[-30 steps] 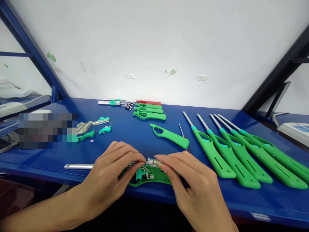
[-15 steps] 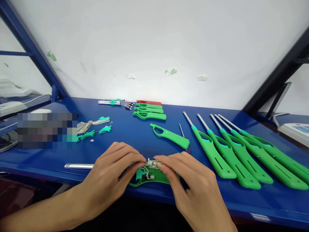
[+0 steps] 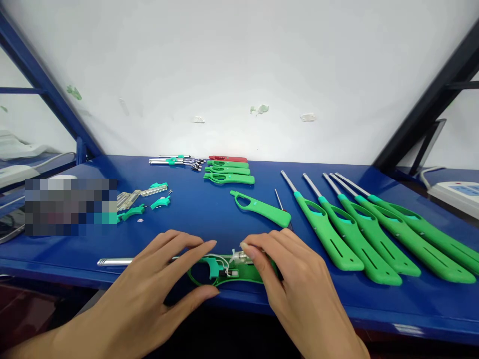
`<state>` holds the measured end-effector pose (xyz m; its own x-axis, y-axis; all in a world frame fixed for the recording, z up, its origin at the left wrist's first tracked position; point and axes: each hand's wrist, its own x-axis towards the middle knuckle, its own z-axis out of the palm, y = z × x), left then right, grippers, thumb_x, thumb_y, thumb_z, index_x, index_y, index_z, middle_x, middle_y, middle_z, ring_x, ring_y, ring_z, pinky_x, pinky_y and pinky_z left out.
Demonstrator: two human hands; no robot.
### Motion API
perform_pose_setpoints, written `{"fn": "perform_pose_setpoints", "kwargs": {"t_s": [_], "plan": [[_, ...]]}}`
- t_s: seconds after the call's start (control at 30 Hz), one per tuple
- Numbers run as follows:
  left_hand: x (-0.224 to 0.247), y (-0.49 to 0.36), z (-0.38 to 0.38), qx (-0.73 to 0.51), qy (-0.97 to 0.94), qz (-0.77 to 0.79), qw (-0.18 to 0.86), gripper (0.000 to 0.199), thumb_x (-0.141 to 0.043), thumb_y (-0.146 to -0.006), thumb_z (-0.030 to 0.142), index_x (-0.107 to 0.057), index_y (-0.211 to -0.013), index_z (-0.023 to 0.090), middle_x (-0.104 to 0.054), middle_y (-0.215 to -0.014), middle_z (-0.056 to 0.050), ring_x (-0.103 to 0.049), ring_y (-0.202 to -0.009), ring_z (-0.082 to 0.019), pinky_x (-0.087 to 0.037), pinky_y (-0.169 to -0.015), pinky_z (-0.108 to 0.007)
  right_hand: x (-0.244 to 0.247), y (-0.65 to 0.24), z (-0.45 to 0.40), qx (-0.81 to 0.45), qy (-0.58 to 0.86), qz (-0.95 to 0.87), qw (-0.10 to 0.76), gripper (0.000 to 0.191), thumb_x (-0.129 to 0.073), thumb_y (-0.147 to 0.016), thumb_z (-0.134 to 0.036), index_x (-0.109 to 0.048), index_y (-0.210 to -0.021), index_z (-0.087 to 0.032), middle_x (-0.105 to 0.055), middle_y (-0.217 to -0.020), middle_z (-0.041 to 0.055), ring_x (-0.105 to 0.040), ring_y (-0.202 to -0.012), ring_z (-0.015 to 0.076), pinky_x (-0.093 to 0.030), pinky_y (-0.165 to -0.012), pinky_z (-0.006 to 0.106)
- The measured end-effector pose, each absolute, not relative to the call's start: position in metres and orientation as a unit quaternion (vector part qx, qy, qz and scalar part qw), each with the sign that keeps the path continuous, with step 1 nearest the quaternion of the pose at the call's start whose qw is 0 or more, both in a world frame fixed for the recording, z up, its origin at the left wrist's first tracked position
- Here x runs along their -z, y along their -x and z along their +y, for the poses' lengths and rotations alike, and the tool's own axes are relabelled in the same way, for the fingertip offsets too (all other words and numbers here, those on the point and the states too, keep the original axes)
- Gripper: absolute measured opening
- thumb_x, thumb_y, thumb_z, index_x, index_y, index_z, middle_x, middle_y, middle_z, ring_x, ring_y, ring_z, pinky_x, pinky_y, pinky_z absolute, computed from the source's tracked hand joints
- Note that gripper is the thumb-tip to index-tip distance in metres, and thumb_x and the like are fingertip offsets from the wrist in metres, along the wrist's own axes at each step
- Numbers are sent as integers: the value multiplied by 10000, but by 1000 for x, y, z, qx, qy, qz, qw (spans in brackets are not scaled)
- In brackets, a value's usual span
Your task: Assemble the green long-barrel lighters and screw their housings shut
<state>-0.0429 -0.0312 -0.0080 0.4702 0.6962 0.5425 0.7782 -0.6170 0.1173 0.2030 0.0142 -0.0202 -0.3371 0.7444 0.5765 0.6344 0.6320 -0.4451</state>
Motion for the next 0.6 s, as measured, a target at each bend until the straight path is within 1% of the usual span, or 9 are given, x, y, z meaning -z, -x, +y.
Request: {"fn": "perform_pose_setpoints", "kwargs": {"t_s": [0.1,0.17,0.27,0.4,0.47,0.57,0.6], "plan": [[8,41,-29,288,858,-422,45,251,-593,-1105,331,-654,-1288,172,-686,-1157,-119,-626,-1017,-302,-604,-874,-489,20,-203,15,-66,426,-813,392,192,-551,-1106,-357,-732,-1073,-301,-802,-997,-8,-746,-883,190,-568,-783,311],[5,39,-29,285,861,-419,34,215,-587,-1102,289,-668,-1255,162,-663,-1149,-125,-608,-1017,-297,-608,-863,-474,19,-203,14,-75,423,-816,387,211,-541,-1110,-360,-732,-1043,-300,-792,-969,-9,-737,-854,185,-563,-762,305],[3,38,-31,272,866,-418,39,241,-569,-1097,250,-668,-1285,136,-633,-1134,-140,-586,-1009,-302,-612,-851,-474,17,-205,14,-100,413,-822,380,245,-534,-1115,-365,-744,-1004,-303,-781,-948,-12,-729,-845,179,-561,-766,301],[3,39,-34,247,872,-421,46,293,-556,-1095,249,-659,-1335,116,-613,-1121,-150,-579,-983,-308,-623,-837,-498,15,-208,13,-144,402,-822,377,216,-569,-1105,-360,-769,-1031,-323,-785,-981,-18,-735,-885,171,-569,-780,283],[4,39,-34,242,873,-421,50,315,-546,-1100,260,-646,-1355,104,-611,-1132,-157,-582,-988,-315,-629,-837,-510,14,-208,13,-168,398,-819,378,164,-629,-1078,-378,-781,-1025,-341,-784,-967,-30,-736,-863,159,-571,-753,261],[3,37,-33,236,874,-420,60,341,-540,-1102,264,-627,-1384,93,-612,-1132,-159,-581,-989,-324,-631,-848,-544,12,-208,14,-194,395,-813,381,66,-754,-997,-421,-784,-1018,-367,-788,-959,-58,-743,-860,147,-577,-763,236],[3,36,-33,236,875,-418,65,348,-539,-1102,263,-621,-1393,92,-613,-1129,-158,-579,-989,-327,-629,-854,-559,11,-207,15,-200,395,-811,382,90,-804,-955,-440,-783,-1014,-375,-791,-958,-71,-746,-863,144,-580,-776,228]]}}
